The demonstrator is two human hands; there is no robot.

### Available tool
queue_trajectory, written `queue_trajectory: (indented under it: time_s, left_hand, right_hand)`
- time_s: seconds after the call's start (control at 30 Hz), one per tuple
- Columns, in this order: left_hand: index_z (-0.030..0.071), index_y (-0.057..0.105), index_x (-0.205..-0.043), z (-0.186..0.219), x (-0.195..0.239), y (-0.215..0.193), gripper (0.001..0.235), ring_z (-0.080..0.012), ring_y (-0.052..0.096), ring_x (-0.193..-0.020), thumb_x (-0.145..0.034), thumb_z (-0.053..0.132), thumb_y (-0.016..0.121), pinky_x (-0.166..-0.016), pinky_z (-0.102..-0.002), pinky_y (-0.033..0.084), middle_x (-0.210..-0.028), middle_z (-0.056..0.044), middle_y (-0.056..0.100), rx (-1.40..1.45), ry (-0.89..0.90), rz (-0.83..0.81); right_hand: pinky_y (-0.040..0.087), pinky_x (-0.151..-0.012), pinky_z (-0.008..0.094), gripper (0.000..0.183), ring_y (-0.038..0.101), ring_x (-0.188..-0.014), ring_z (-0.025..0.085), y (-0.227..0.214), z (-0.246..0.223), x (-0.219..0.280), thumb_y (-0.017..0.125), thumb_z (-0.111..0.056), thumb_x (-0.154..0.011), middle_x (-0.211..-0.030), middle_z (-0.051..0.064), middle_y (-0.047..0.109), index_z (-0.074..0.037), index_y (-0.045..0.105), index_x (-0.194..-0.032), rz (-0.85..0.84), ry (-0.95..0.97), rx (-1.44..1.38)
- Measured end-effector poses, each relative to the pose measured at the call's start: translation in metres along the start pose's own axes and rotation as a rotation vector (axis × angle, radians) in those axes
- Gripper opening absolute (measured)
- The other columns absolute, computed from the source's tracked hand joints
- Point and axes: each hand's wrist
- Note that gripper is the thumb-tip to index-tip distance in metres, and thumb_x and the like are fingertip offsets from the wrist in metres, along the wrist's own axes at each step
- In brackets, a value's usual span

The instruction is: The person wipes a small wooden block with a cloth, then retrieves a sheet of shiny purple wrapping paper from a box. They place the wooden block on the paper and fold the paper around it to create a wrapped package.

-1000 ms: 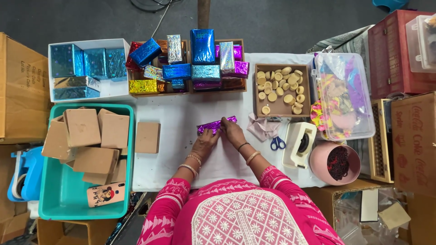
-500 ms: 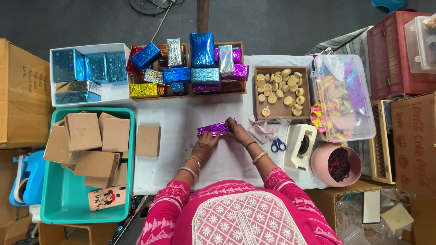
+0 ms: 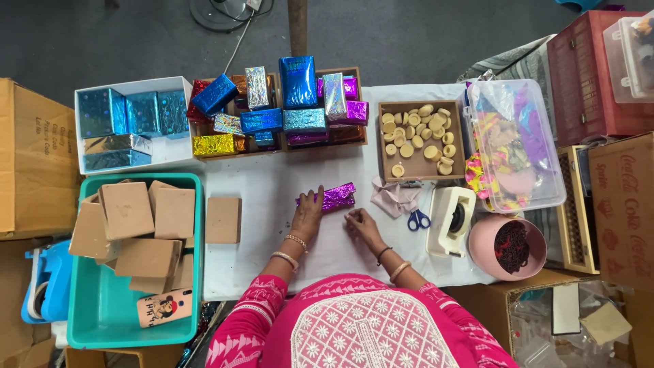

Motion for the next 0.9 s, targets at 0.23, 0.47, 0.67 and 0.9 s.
queue_trajectory:
  time_s: [0.23, 0.47, 0.67, 0.9]
  left_hand:
    - [0.004, 0.048, -0.142, 0.002, 0.001, 0.0, 0.071, -0.0365, 0.055, -0.111, -0.078, 0.01, 0.079, -0.09, -0.046, 0.055, -0.118, -0.018, 0.059, 0.169, -0.208, -0.024]
    - [0.005, 0.05, -0.141, 0.013, 0.007, -0.006, 0.077, -0.036, 0.055, -0.109, -0.073, 0.014, 0.085, -0.094, -0.044, 0.053, -0.117, -0.017, 0.06, 0.257, -0.312, 0.156]
    - [0.005, 0.05, -0.141, 0.0, 0.002, 0.015, 0.078, -0.0339, 0.063, -0.102, -0.074, 0.019, 0.088, -0.087, -0.043, 0.056, -0.118, -0.017, 0.059, 0.591, -0.315, 0.282]
    - [0.014, 0.054, -0.146, -0.015, -0.021, 0.002, 0.069, -0.0179, 0.063, -0.095, -0.083, 0.017, 0.08, -0.073, -0.031, 0.061, -0.129, -0.007, 0.06, 0.951, -0.197, 0.206]
  right_hand:
    - [0.061, -0.071, 0.033, 0.057, 0.068, -0.08, 0.018, 0.043, -0.032, -0.011, 0.073, -0.02, -0.092, -0.103, 0.013, 0.064, -0.001, 0.037, -0.132, -0.003, 0.184, -0.401]
    - [0.062, -0.073, 0.034, 0.063, 0.07, -0.084, 0.02, 0.051, -0.091, -0.03, 0.077, -0.021, -0.087, -0.106, 0.014, 0.067, 0.002, 0.04, -0.132, -0.014, 0.126, -0.311]
    - [0.06, -0.085, 0.034, 0.048, 0.072, -0.099, 0.022, 0.031, -0.116, -0.044, 0.082, -0.011, -0.085, -0.109, 0.013, 0.073, 0.002, 0.058, -0.124, -0.002, -0.252, 0.186]
    - [0.062, -0.092, 0.035, 0.049, 0.069, -0.112, 0.022, 0.006, -0.147, -0.029, 0.075, 0.001, -0.082, -0.121, 0.01, 0.068, -0.005, 0.058, -0.128, -0.187, -0.41, 0.269]
Point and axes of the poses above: each hand's wrist, its own x-axis away from the middle knuckle, its own y-axis out of the palm, z = x × y
